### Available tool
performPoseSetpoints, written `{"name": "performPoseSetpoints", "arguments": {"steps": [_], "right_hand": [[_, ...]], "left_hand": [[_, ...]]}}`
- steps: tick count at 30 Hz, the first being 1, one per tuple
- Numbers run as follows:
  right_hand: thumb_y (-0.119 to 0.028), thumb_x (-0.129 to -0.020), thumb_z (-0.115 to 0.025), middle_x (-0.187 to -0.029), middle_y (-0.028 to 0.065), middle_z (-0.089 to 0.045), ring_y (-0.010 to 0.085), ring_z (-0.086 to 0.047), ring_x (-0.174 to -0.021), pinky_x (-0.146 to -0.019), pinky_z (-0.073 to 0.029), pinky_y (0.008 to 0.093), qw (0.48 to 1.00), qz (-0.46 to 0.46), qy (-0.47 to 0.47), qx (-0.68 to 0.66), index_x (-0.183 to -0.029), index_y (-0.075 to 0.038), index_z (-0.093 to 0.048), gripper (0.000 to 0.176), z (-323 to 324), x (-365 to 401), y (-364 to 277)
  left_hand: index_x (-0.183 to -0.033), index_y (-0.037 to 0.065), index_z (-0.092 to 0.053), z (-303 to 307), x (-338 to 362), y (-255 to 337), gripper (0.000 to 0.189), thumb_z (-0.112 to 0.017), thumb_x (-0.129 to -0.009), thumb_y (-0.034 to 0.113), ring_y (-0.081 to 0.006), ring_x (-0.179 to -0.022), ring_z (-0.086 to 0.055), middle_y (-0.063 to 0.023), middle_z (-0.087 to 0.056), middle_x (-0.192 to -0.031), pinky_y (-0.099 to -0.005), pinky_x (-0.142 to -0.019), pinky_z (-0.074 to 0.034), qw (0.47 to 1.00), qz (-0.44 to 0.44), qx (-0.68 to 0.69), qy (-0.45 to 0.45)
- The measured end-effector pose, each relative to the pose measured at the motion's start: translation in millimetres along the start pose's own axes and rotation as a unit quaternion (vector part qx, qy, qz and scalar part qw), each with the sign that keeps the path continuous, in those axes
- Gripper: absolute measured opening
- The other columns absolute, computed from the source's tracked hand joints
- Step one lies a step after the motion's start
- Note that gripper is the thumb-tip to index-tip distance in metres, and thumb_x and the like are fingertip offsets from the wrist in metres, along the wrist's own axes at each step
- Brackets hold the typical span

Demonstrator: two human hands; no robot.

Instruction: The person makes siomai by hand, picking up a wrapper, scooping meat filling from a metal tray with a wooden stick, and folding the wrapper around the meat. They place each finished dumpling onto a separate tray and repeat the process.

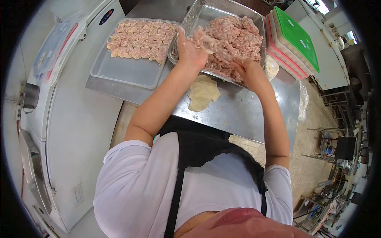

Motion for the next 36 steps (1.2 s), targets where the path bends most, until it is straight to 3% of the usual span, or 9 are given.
{"name": "performPoseSetpoints", "arguments": {"steps": [1,3,11,13,19,22,27,31,36], "right_hand": [[-0.023,-0.094,-0.056,-0.078,0.0199,-0.062,0.0351,-0.061,-0.068,-0.066,-0.047,0.0419,1.0,0.0,0.001,0.0,-0.114,-0.003,-0.064,0.029,8,6,-8],[-0.022,-0.093,-0.056,-0.08,0.0216,-0.063,0.0403,-0.061,-0.074,-0.068,-0.047,0.0447,0.993,0.02,0.052,0.104,-0.111,-0.005,-0.065,0.027,22,13,-25],[-0.023,-0.091,-0.057,-0.08,0.0188,-0.06,0.0374,-0.062,-0.074,-0.066,-0.048,0.0464,0.977,0.019,0.028,0.211,-0.107,-0.006,-0.064,0.024,31,10,-45],[-0.023,-0.091,-0.057,-0.08,0.017,-0.059,0.0363,-0.062,-0.076,-0.067,-0.048,0.0447,0.979,0.057,0.12,0.152,-0.109,-0.007,-0.064,0.025,27,10,-61],[-0.025,-0.096,-0.051,-0.081,0.0133,-0.063,0.0265,-0.059,-0.074,-0.069,-0.047,0.0375,0.993,0.056,0.089,-0.057,-0.112,-0.004,-0.063,0.029,40,11,-32],[-0.026,-0.1,-0.047,-0.071,0.001,-0.052,0.0098,-0.043,-0.063,-0.061,-0.038,0.0238,0.98,-0.006,0.104,-0.169,-0.112,-0.002,-0.064,0.031,52,20,-26],[-0.029,-0.098,-0.05,-0.069,0.0036,-0.052,0.0088,-0.047,-0.066,-0.064,-0.042,0.0238,0.96,-0.055,-0.089,-0.261,-0.112,-0.001,-0.064,0.034,65,41,-45],[-0.028,-0.097,-0.053,-0.069,0.0011,-0.052,0.0071,-0.046,-0.065,-0.06,-0.04,0.0233,0.973,-0.028,-0.05,-0.225,-0.114,-0.003,-0.065,0.032,48,45,-47],[-0.027,-0.094,-0.058,-0.074,0.0063,-0.061,0.0116,-0.053,-0.065,-0.061,-0.044,0.0278,0.942,-0.027,-0.091,-0.321,-0.117,-0.005,-0.064,0.032,2,39,-16]], "left_hand": [[-0.12,0.001,-0.048,-13,-3,-7,0.067,-0.043,-0.091,0.061,-0.0275,-0.108,-0.053,-0.0128,-0.059,-0.111,-0.0506,-0.101,-0.035,1.0,0.001,-0.001,0.0],[-0.12,0.001,-0.048,-11,7,-1,0.068,-0.04,-0.091,0.063,-0.0281,-0.107,-0.052,-0.0144,-0.056,-0.112,-0.0506,-0.101,-0.035,0.884,-0.158,-0.234,0.373],[-0.122,-0.003,-0.05,-60,1,-8,0.073,-0.039,-0.091,0.062,-0.0415,-0.121,-0.041,-0.0262,-0.045,-0.129,-0.0596,-0.104,-0.03,0.855,-0.137,-0.212,0.453],[-0.12,-0.003,-0.051,-68,-3,-11,0.07,-0.042,-0.091,0.06,-0.0424,-0.122,-0.04,-0.0274,-0.046,-0.127,-0.0607,-0.104,-0.029,0.86,-0.135,-0.206,0.447],[-0.123,-0.001,-0.049,-71,3,4,0.054,-0.055,-0.09,0.042,-0.0383,-0.114,-0.05,-0.0227,-0.051,-0.12,-0.0544,-0.099,-0.04,0.891,-0.126,-0.162,0.405],[-0.126,0.003,-0.049,-100,-2,-3,0.048,-0.065,-0.086,0.023,-0.0309,-0.102,-0.058,-0.0173,-0.054,-0.117,-0.0437,-0.09,-0.049,0.878,0.007,-0.431,0.207],[-0.128,0.011,-0.052,-147,-1,-6,0.058,-0.075,-0.075,0.01,-0.0172,-0.093,-0.061,-0.002,-0.063,-0.099,-0.0302,-0.089,-0.048,0.575,0.049,-0.816,0.018],[-0.119,0.01,-0.058,-152,-7,-13,0.05,-0.076,-0.072,0.012,-0.0161,-0.092,-0.061,-0.0037,-0.065,-0.102,-0.0306,-0.086,-0.049,0.564,0.11,-0.81,-0.117],[-0.11,0.007,-0.059,-142,2,-26,0.045,-0.074,-0.068,0.012,-0.0176,-0.089,-0.062,-0.0089,-0.066,-0.097,-0.0334,-0.086,-0.048,0.357,0.208,-0.883,-0.223]]}}
Point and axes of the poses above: each hand's wrist, its own x-axis away from the middle knuckle, its own z-axis out of the back of the hand, y = z × x, the point moved 5 cm from there along -x, towards the middle knuckle
